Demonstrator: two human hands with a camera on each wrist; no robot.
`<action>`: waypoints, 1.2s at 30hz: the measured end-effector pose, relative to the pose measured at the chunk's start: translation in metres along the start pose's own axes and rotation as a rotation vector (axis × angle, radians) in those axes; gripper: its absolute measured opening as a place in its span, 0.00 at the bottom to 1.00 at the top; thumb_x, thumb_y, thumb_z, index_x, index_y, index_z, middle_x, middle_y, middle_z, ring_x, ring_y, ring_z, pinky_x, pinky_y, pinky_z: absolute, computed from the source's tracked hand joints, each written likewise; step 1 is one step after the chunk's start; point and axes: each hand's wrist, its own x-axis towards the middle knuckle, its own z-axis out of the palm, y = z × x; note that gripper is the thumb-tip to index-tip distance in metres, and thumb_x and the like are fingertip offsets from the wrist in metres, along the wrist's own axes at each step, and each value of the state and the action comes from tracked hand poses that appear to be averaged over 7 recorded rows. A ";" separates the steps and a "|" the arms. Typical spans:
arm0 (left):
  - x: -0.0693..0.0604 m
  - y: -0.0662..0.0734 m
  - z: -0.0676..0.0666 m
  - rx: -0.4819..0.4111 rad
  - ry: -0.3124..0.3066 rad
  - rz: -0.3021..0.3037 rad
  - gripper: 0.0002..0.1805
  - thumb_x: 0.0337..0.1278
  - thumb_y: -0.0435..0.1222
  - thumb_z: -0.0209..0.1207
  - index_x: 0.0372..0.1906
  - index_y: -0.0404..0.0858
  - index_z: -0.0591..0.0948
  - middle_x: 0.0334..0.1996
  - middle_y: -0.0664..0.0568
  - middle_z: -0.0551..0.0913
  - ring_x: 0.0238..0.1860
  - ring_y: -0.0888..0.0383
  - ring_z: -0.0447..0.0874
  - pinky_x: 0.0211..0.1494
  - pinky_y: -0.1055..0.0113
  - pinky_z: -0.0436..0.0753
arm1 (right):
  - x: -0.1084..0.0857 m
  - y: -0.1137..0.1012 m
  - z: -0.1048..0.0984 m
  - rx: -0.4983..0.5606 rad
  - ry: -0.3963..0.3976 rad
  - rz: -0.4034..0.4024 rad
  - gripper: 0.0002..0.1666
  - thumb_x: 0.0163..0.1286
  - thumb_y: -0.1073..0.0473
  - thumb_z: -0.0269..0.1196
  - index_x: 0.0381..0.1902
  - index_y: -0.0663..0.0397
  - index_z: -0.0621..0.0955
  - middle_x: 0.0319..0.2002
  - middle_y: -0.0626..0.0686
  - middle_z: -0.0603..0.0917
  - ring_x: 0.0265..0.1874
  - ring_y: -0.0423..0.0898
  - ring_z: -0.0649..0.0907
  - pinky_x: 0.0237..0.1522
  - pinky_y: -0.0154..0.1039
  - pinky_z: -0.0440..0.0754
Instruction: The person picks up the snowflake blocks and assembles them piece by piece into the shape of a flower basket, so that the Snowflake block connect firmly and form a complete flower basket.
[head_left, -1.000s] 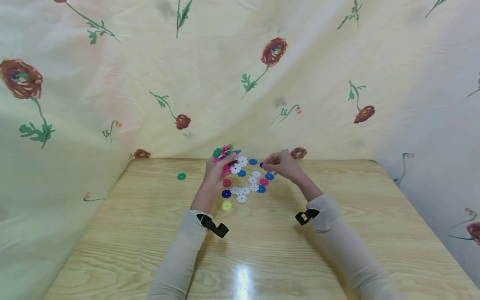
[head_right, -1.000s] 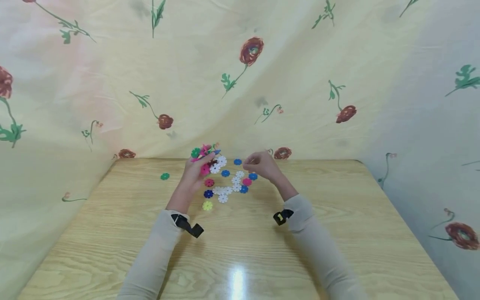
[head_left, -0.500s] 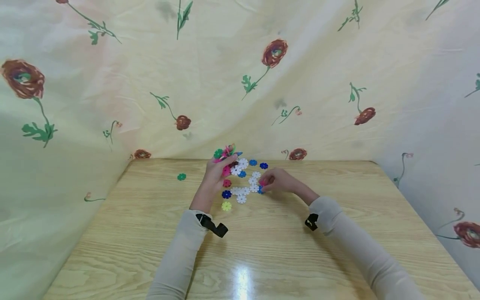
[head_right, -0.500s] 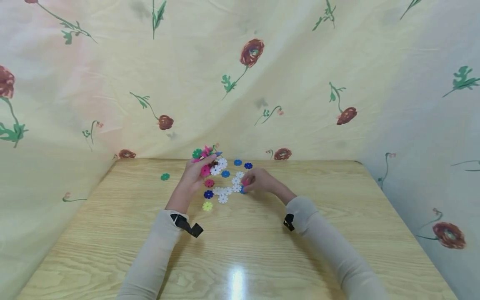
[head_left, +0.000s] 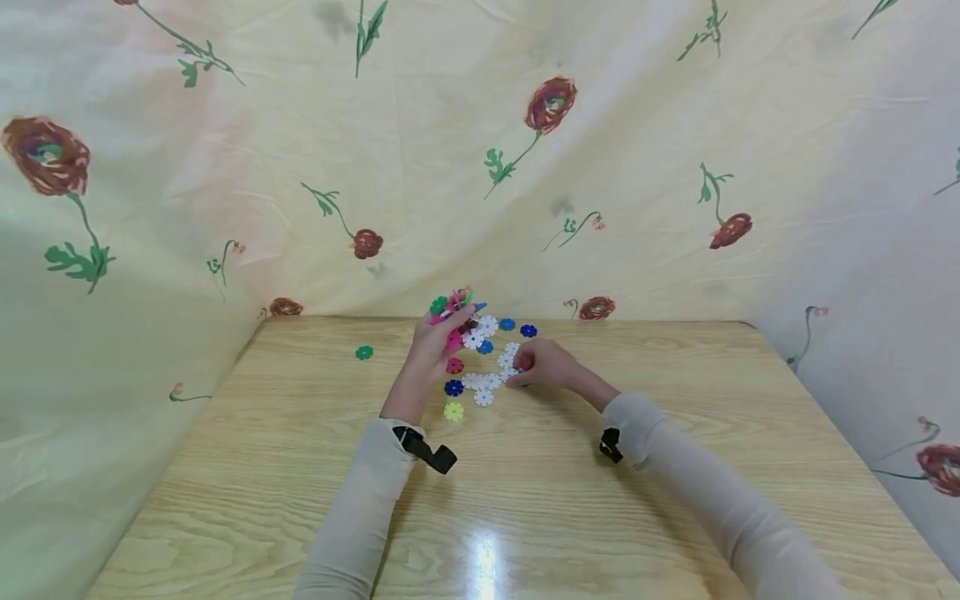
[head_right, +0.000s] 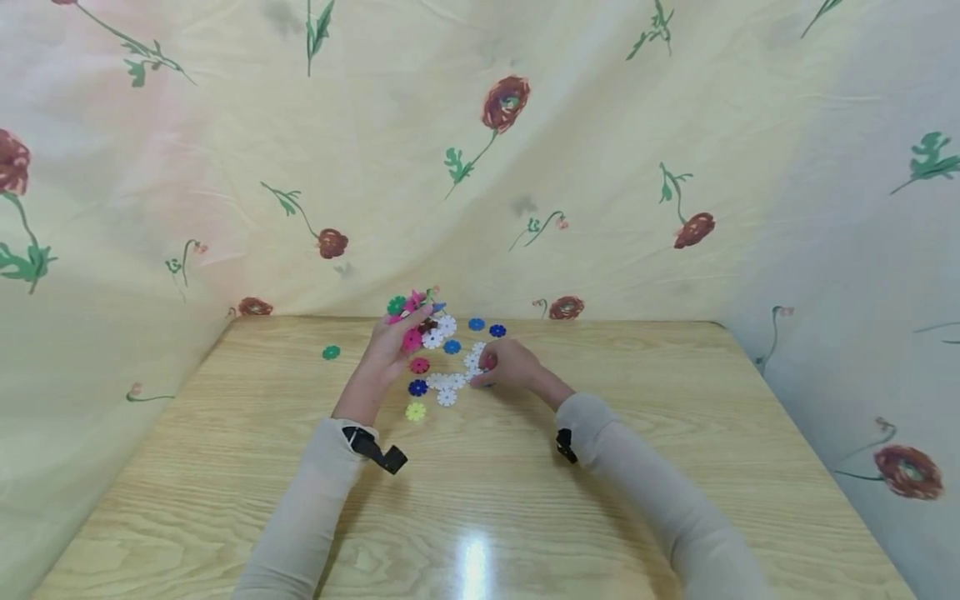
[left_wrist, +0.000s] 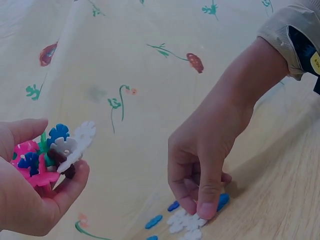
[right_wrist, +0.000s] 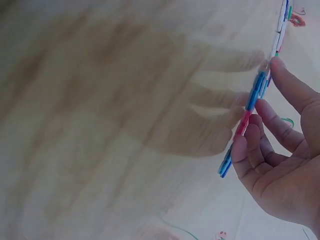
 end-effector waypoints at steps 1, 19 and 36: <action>0.000 0.000 0.000 0.002 -0.001 0.000 0.13 0.64 0.36 0.67 0.51 0.46 0.82 0.42 0.57 0.83 0.41 0.63 0.80 0.39 0.78 0.81 | 0.000 0.000 0.000 0.005 0.002 -0.001 0.16 0.60 0.51 0.77 0.37 0.56 0.85 0.30 0.50 0.83 0.29 0.42 0.76 0.33 0.34 0.74; -0.001 -0.002 0.000 0.064 -0.007 0.011 0.14 0.65 0.38 0.66 0.54 0.46 0.82 0.45 0.57 0.82 0.47 0.61 0.79 0.51 0.73 0.82 | -0.008 -0.006 -0.006 0.209 -0.079 -0.079 0.07 0.61 0.68 0.73 0.33 0.62 0.83 0.30 0.54 0.84 0.29 0.42 0.79 0.33 0.31 0.78; 0.005 -0.005 0.001 0.042 -0.009 0.026 0.09 0.66 0.33 0.65 0.48 0.42 0.81 0.44 0.57 0.83 0.49 0.61 0.80 0.51 0.74 0.82 | -0.006 -0.025 -0.038 0.601 0.104 -0.034 0.17 0.72 0.64 0.65 0.56 0.63 0.83 0.41 0.61 0.89 0.41 0.57 0.88 0.53 0.60 0.84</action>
